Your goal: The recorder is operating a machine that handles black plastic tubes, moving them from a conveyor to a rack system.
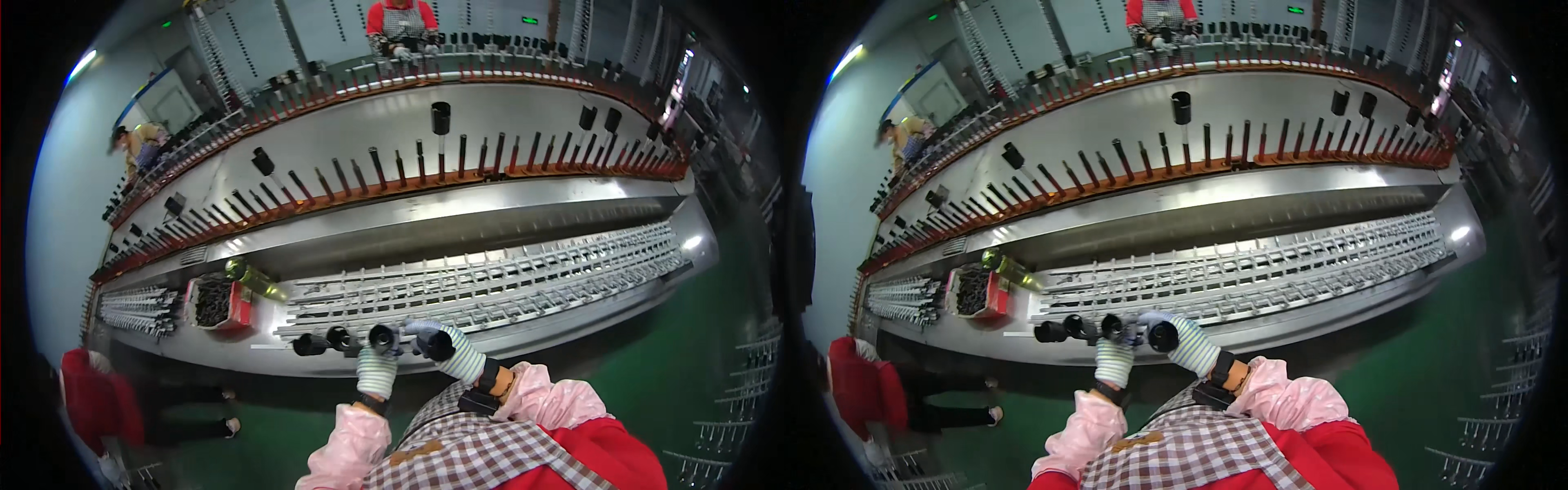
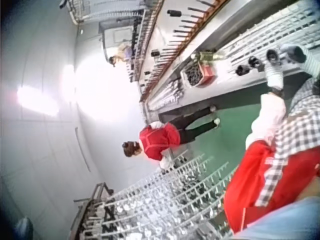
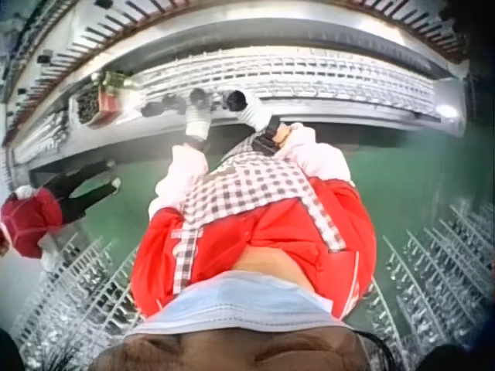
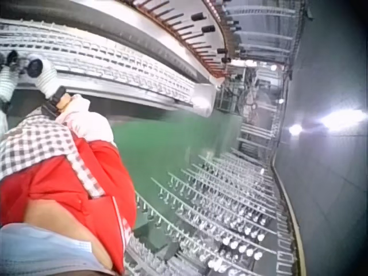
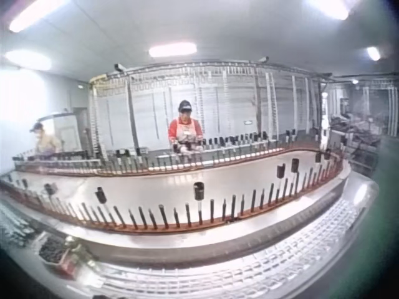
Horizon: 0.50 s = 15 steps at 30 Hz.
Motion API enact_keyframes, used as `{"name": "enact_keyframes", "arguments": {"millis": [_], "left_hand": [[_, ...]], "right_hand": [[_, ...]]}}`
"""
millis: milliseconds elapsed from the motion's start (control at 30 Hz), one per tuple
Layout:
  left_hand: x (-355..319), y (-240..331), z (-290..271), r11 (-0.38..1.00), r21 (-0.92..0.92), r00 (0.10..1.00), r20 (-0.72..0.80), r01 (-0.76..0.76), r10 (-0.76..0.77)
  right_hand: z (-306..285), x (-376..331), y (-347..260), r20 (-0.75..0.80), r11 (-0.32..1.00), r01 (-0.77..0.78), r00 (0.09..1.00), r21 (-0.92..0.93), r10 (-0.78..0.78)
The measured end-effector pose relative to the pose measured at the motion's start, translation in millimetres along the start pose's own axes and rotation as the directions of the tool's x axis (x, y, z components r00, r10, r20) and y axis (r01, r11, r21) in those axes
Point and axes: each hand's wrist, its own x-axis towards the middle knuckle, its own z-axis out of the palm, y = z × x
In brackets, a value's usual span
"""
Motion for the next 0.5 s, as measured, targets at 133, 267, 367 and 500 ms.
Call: {"name": "enact_keyframes", "arguments": {"millis": [133, 267, 367, 500], "left_hand": [[28, 7, 24, 0.981, -0.135, 0.989, 0.072, 0.140, -0.132], [34, -50, -3, 0.612, 0.705, 0.913, 0.125, -0.358, 0.389], [27, 45, 30, 0.966, -0.259, 1.000, -0.013, -0.003, -0.001], [14, 15, -1, 0.958, 0.286, 0.997, 0.069, -0.001, -0.020]], "right_hand": [[-14, 13, 36, -0.243, 0.830, -0.238, 0.962, -0.504, 0.128], [9, 27, 31, -0.217, 0.915, -0.379, 0.913, -0.138, 0.346], [-24, 36, 44, -0.239, 0.855, -0.323, 0.940, -0.405, 0.242], [-12, 41, 8, -0.171, 0.863, -0.414, 0.910, -0.291, 0.379]]}}
